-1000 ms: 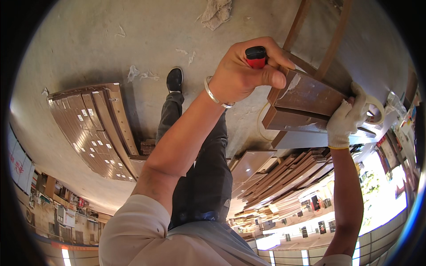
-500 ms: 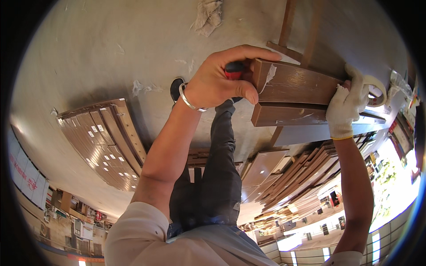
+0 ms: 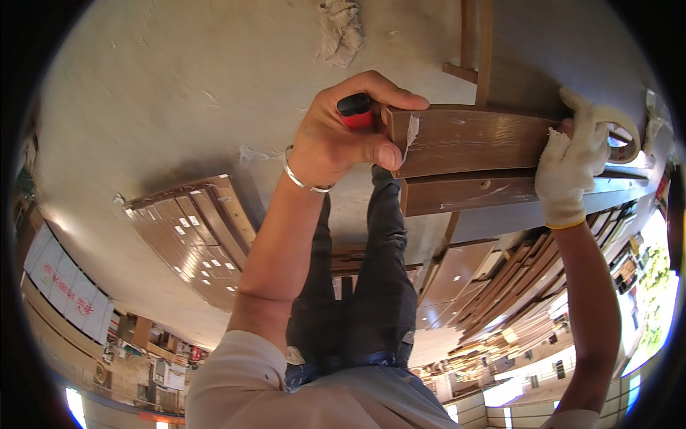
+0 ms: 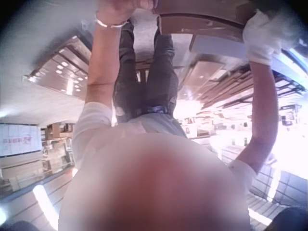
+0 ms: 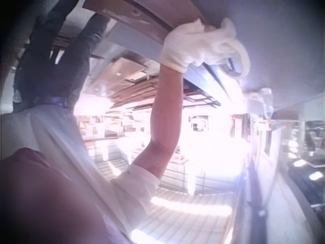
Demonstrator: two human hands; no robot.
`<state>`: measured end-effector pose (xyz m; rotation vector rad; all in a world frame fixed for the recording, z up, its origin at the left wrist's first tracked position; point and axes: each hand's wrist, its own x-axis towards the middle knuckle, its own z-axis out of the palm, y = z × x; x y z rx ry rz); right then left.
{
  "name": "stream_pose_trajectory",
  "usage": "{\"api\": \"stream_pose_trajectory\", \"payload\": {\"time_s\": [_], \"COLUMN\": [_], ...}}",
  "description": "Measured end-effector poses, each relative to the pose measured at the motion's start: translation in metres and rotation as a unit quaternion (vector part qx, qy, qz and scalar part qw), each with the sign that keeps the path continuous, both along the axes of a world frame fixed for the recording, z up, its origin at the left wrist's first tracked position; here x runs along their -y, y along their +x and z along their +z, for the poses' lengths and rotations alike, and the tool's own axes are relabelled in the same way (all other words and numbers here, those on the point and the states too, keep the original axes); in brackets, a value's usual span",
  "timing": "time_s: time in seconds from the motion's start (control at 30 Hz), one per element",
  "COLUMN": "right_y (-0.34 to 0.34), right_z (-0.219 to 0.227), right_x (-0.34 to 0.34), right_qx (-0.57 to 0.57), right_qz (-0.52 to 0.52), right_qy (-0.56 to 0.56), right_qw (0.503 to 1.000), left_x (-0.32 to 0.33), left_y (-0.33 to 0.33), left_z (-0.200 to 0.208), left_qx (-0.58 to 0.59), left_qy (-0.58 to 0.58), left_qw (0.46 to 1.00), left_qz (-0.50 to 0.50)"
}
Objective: The person handles long wooden panels on a workbench, wiping them with a cloth and applying tape to the edges. They use a lighter to heat the taped seam and then wipe the panel again. The person repeats these steps on multiple panels.
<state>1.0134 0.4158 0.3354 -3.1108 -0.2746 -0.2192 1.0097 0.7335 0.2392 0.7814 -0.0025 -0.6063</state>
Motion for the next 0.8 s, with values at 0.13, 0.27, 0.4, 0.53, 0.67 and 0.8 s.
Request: {"api": "stream_pose_trajectory", "payload": {"time_s": [0.13,0.27,0.4,0.53,0.67,0.8], "right_y": [0.0,0.002,0.001,0.0,0.001,0.0], "right_z": [0.0,-0.002,-0.001,-0.001,0.0,0.0], "right_x": [0.0,0.002,0.004,0.005,0.005,0.005], "right_qx": [-0.001,0.024,0.001,-0.001,-0.008,-0.008], "right_qz": [-0.018,0.01,-0.006,0.005,0.006,0.004], "right_qy": [-0.006,0.015,0.031,0.024,0.018,0.017], "right_qw": [1.0,1.0,0.999,1.0,1.0,1.0], "left_x": [0.0,0.002,0.019,0.02,0.019,0.025], "left_y": [0.0,0.001,-0.014,-0.018,-0.03,-0.03], "left_z": [-0.005,-0.006,0.001,-0.005,-0.007,-0.016], "left_qx": [0.004,0.023,-0.097,-0.088,-0.052,-0.008], "left_qy": [-0.026,-0.046,0.009,-0.074,-0.059,-0.118], "left_qw": [1.0,0.999,0.989,0.99,0.995,0.99], "left_qz": [0.009,0.015,0.115,0.082,0.062,0.071]}}
